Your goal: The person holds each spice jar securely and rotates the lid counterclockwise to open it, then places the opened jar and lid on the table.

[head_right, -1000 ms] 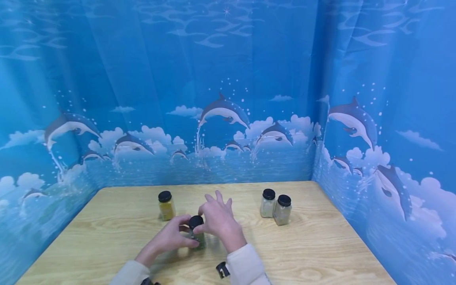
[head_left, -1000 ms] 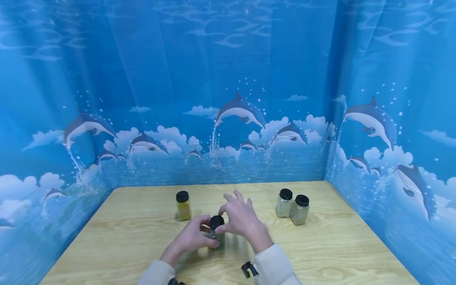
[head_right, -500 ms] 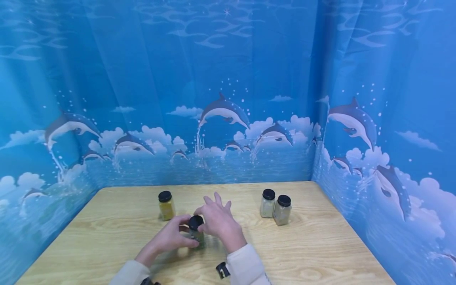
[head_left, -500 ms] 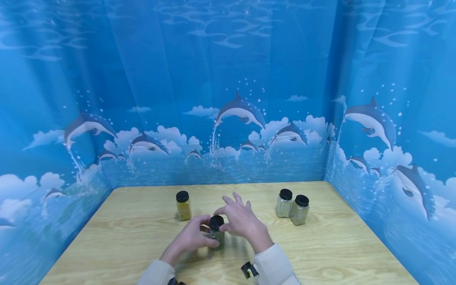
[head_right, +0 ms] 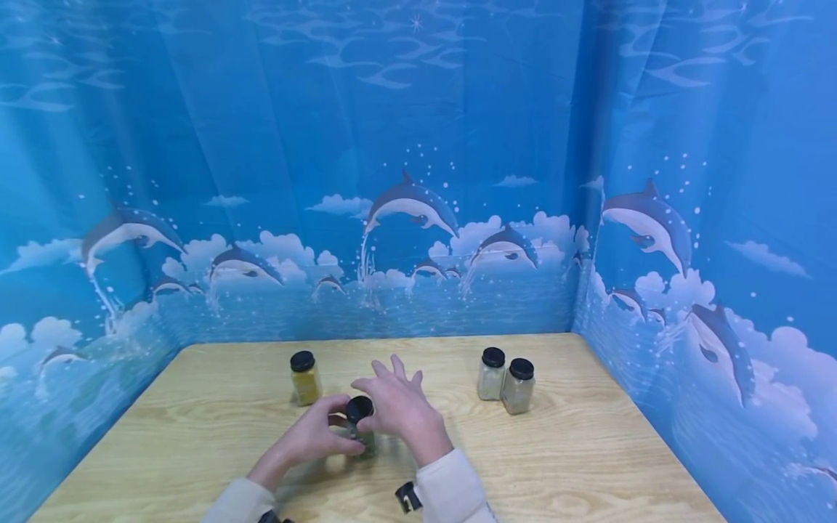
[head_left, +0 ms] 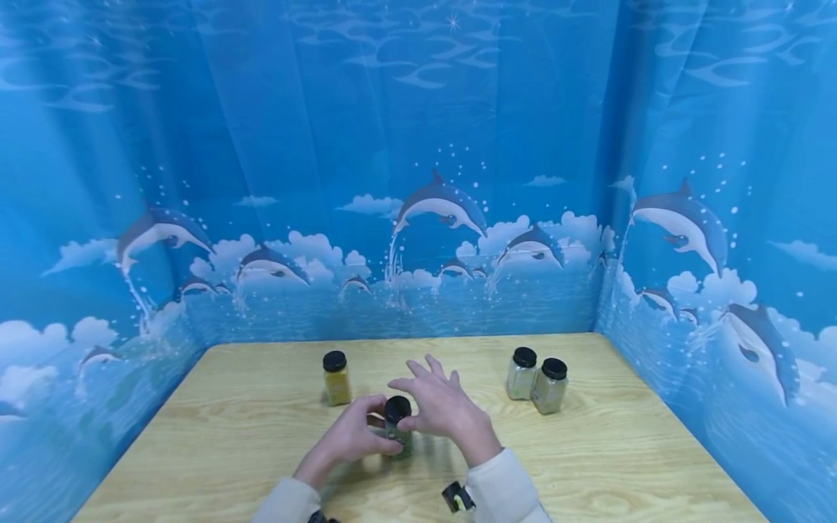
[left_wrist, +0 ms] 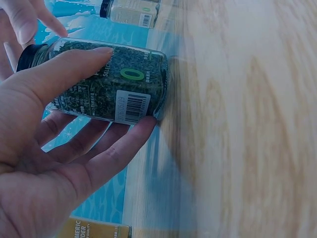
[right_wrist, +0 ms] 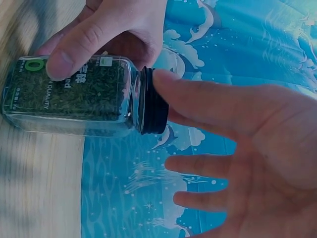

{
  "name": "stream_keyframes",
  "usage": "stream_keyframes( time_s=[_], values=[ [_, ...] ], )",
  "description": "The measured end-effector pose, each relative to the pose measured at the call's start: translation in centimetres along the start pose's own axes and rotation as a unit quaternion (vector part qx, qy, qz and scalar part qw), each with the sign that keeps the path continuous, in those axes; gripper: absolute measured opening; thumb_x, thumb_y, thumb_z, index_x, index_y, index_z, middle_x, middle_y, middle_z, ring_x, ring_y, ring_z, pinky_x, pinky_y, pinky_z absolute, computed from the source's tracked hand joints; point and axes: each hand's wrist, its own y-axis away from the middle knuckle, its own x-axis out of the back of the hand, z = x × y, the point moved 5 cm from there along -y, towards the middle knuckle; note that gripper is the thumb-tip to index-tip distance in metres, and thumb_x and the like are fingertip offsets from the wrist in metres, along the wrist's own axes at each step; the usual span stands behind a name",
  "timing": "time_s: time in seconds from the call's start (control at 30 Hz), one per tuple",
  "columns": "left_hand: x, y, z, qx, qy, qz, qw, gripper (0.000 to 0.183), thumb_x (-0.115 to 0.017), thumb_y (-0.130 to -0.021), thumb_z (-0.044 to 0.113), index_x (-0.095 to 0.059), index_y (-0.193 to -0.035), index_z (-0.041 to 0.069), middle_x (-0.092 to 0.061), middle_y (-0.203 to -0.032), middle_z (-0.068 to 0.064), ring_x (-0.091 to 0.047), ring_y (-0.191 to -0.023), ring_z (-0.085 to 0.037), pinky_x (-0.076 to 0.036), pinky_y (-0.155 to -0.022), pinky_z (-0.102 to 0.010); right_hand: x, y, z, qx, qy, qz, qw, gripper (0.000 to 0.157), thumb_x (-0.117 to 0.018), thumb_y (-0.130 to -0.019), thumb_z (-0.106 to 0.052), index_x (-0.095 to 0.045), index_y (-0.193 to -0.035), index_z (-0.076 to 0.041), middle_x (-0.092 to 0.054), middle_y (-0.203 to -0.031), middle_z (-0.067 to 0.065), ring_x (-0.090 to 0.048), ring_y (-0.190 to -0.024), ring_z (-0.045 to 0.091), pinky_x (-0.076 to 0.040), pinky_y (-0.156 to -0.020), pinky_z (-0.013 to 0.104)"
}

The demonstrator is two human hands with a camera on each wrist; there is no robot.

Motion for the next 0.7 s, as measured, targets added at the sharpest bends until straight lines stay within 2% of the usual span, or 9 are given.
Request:
stream_keyframes(
  time_s=[0.3,0.53,0.7],
  values=[
    [-0.02,0.0,-0.21,-0.002,-0.021,0.004,0.9998,0.044,-0.086,-0.064,0.025,-0.063,-0.101,0.017,-0.066,-0.105,0.0,-0.065,-0.097,-0.018,-0.055,-0.087,-0.034,-0.03,-0.06,-0.06,-0.009,-0.006,0.019,1.0,0.054,-0.073,-0.078,-0.046,-0.059,-0.126,-0.026,-0.039,-0.151,0.009,-0.022,-0.143,0.041,-0.024,-0.104,0.074],
    [0.08,-0.04,-0.1,0.0,-0.019,0.009,0.9998,0.044,-0.086,-0.064,0.025,-0.063,-0.1,0.018,-0.066,-0.105,-0.001,-0.064,-0.098,-0.019,-0.055,-0.088,-0.038,-0.05,-0.25,0.0,-0.009,0.012,0.045,0.999,0.053,-0.073,-0.076,-0.051,-0.064,-0.12,-0.023,-0.042,-0.148,0.009,-0.026,-0.141,0.042,-0.027,-0.102,0.074],
    [0.0,0.02,-0.2,-0.001,-0.022,0.01,0.9997,0.043,-0.086,-0.064,0.025,-0.063,-0.099,0.019,-0.066,-0.105,0.0,-0.064,-0.098,-0.019,-0.055,-0.087,-0.038,-0.15,-0.21,0.01,-0.011,0.01,0.048,0.999,0.052,-0.074,-0.074,-0.053,-0.065,-0.116,-0.022,-0.043,-0.148,0.009,-0.026,-0.141,0.042,-0.027,-0.103,0.074]
  ],
)
